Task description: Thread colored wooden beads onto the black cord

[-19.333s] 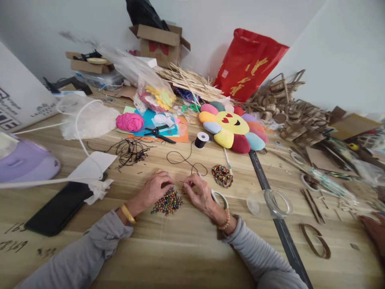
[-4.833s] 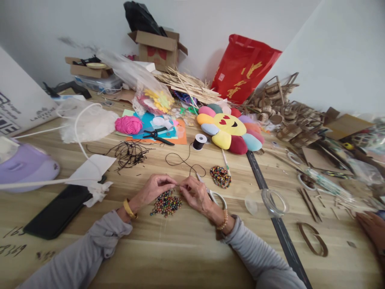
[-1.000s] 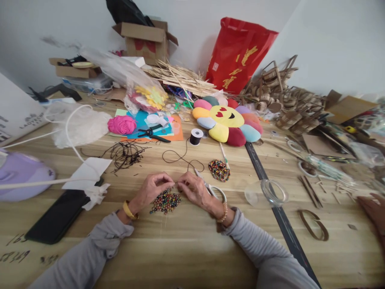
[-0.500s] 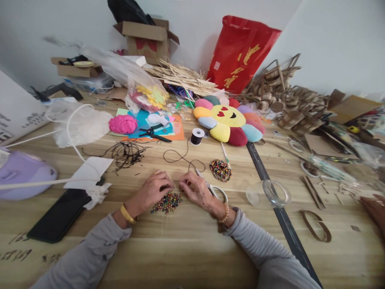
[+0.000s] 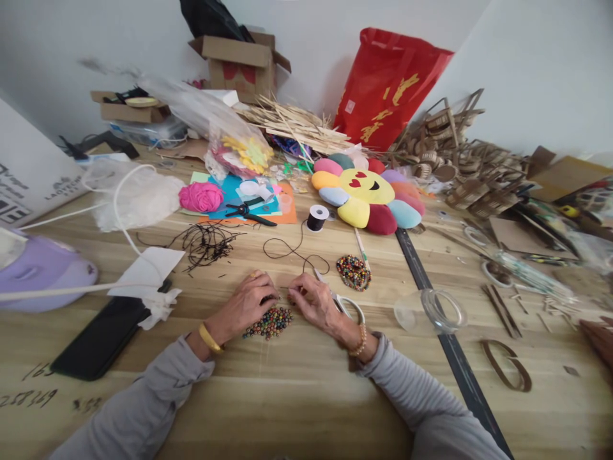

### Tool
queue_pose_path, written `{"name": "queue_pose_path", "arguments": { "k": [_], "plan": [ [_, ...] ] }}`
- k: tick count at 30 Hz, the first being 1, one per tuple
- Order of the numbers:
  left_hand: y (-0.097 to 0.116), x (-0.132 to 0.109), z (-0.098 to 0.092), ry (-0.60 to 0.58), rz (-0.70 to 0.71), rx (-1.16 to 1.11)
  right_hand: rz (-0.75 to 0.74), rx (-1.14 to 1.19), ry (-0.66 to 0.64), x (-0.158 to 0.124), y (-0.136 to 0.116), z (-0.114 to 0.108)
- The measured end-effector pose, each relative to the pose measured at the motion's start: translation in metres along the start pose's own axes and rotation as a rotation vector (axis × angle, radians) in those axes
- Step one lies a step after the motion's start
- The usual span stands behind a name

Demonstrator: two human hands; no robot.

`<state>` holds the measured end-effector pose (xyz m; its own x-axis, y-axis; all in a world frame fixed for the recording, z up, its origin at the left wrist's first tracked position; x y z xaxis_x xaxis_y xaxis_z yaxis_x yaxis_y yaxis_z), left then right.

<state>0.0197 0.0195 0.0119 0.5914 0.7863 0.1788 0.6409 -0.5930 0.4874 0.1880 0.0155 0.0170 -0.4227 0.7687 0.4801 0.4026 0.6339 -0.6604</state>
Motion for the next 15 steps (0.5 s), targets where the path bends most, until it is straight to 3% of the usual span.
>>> {"name": "queue_pose_path", "arguments": {
  "k": [15],
  "plan": [
    [-0.0006, 0.0002, 0.0049, 0.050, -0.013, 0.026, -0.018, 0.003, 0.005, -0.0014, 0.0039, 0.0027]
  ]
}}
Point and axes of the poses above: each hand's wrist, its own x-axis towards the middle knuckle, its own z-axis out of the palm, y = z × x, the point moved 4 cm from there along x, towards the middle knuckle, and after that the axes turned 1 degree about -z, right-handed, at the moved point
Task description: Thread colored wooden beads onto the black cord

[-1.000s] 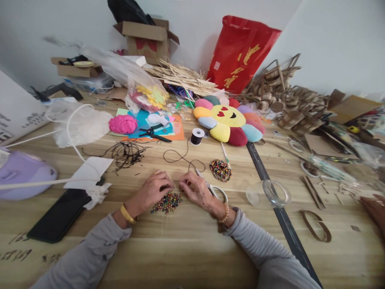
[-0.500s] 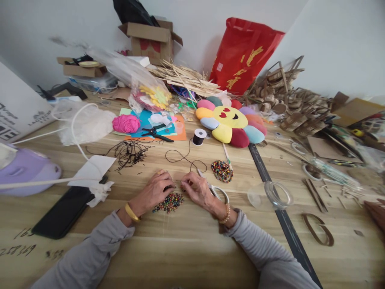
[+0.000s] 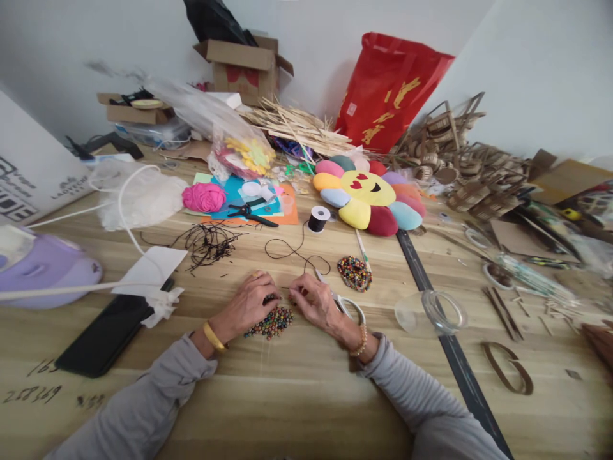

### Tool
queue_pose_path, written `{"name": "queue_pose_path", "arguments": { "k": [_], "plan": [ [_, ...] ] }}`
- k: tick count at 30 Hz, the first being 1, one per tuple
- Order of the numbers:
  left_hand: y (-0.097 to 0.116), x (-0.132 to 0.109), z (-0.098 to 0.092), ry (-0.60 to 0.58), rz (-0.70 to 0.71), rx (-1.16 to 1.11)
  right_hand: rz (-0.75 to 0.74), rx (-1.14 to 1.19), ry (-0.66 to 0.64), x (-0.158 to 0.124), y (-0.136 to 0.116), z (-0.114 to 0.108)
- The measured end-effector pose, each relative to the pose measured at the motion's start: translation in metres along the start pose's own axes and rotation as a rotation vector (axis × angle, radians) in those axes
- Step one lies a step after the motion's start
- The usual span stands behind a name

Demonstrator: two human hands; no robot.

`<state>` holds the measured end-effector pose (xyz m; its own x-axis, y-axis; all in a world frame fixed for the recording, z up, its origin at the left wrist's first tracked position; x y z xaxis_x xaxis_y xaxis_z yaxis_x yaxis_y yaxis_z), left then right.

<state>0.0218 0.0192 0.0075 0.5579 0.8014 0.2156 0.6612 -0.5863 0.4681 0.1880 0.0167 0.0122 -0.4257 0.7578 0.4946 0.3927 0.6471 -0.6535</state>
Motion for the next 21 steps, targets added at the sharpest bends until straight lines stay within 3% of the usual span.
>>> {"name": "queue_pose_path", "arguments": {
  "k": [8, 15, 21],
  "plan": [
    [-0.005, 0.003, -0.004, 0.069, -0.042, -0.133, 0.003, 0.005, -0.004, 0.001, -0.002, -0.001],
    [-0.018, 0.004, -0.015, 0.195, -0.242, -0.461, 0.015, -0.001, -0.027, 0.000, -0.002, -0.001],
    [-0.022, 0.004, -0.015, 0.172, -0.287, -0.616, -0.014, -0.024, -0.034, 0.000, -0.002, 0.000]
  ]
}}
Point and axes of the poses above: each hand's wrist, its own x-axis towards the middle knuckle, its own z-axis out of the palm, y = z × x, the point moved 4 cm from there along x, towards the middle knuckle, and after that the axes turned 1 degree about -z, right-handed, at the moved point
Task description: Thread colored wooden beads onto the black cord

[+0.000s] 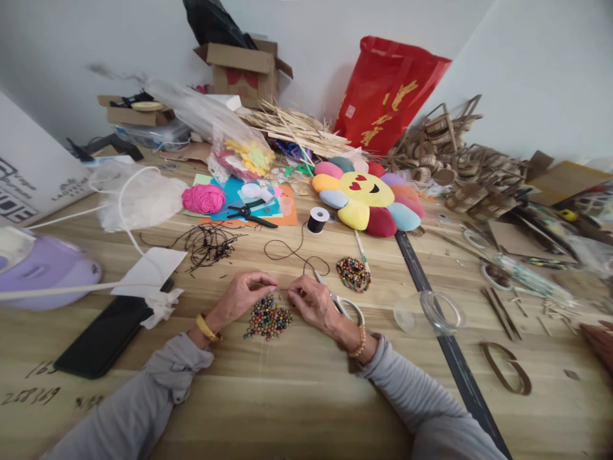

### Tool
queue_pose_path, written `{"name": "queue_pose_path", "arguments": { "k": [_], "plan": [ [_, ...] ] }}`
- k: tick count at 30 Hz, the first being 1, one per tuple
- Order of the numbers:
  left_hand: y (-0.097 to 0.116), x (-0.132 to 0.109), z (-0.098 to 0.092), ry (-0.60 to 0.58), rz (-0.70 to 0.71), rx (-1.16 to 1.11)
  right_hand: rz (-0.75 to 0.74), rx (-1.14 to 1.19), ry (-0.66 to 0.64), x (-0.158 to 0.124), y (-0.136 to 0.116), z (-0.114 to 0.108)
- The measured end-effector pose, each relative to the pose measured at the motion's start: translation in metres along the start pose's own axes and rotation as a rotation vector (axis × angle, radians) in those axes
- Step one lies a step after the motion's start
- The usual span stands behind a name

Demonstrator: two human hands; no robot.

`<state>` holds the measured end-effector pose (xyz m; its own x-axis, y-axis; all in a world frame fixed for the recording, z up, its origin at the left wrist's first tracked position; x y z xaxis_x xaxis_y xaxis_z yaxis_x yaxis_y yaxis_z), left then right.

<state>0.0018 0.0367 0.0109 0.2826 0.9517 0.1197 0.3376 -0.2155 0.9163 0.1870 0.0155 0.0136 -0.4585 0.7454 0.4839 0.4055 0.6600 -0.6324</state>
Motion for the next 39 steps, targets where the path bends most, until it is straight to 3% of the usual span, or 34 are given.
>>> {"name": "queue_pose_path", "arguments": {
  "k": [39],
  "plan": [
    [0.0026, -0.0026, 0.0060, -0.088, 0.038, -0.030, -0.022, -0.014, -0.049, 0.0008, -0.0020, 0.0020]
  ]
}}
Point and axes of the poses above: each hand's wrist, its own x-axis towards the middle knuckle, its own z-axis out of the palm, y = z × x, the point moved 4 cm from there along x, towards the middle knuckle, and after that the axes turned 1 degree about -z, right-handed, at the moved point
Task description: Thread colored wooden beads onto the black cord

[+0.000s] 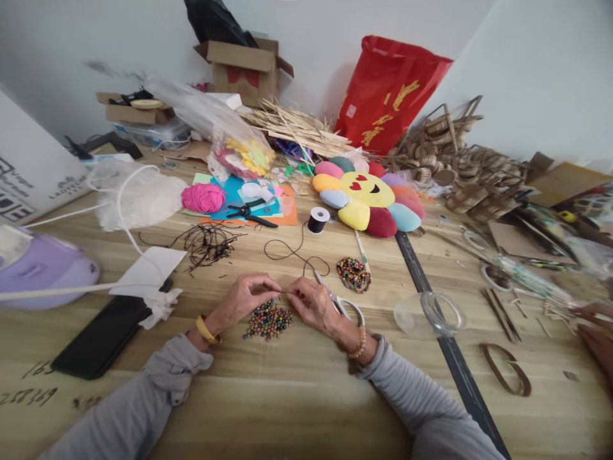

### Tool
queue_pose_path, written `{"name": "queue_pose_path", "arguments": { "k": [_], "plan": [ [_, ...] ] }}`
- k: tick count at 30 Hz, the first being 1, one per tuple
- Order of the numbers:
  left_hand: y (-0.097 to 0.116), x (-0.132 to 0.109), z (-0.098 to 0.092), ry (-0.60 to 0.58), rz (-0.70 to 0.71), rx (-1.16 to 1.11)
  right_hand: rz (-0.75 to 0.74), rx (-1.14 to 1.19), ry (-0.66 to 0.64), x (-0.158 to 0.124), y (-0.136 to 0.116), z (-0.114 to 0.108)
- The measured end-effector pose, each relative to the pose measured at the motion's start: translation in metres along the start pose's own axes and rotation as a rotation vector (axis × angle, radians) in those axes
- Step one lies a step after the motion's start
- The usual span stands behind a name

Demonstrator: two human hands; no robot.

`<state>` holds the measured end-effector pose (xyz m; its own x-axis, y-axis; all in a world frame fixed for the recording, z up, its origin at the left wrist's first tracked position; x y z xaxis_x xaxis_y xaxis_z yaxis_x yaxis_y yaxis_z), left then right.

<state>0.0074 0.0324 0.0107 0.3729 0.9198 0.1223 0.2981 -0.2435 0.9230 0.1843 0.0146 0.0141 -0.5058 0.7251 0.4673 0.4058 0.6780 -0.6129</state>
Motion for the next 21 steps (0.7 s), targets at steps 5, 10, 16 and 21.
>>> {"name": "queue_pose_path", "arguments": {
  "k": [5, 10, 16, 21],
  "plan": [
    [0.0028, -0.0005, 0.0013, -0.017, 0.025, 0.013, -0.023, 0.038, -0.040, 0.0010, -0.0038, -0.0012],
    [0.0014, -0.0009, 0.0030, -0.022, 0.023, 0.016, -0.047, 0.051, -0.051, 0.0008, -0.0051, -0.0011],
    [-0.0024, -0.0009, 0.0046, -0.018, -0.029, -0.052, -0.010, 0.078, -0.075, 0.0010, -0.0062, -0.0017],
    [0.0009, -0.0014, 0.0057, -0.040, -0.036, -0.041, -0.050, 0.101, -0.091, 0.0020, -0.0090, -0.0031]
  ]
}}
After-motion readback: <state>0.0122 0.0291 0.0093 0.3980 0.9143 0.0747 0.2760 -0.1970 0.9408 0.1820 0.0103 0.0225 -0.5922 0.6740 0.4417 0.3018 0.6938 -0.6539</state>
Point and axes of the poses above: each hand's wrist, its own x-axis towards the middle knuckle, its own z-axis out of the palm, y = z × x, the point moved 4 cm from there along x, towards the middle knuckle, and after that the axes turned 1 degree about -z, right-handed, at the moved point
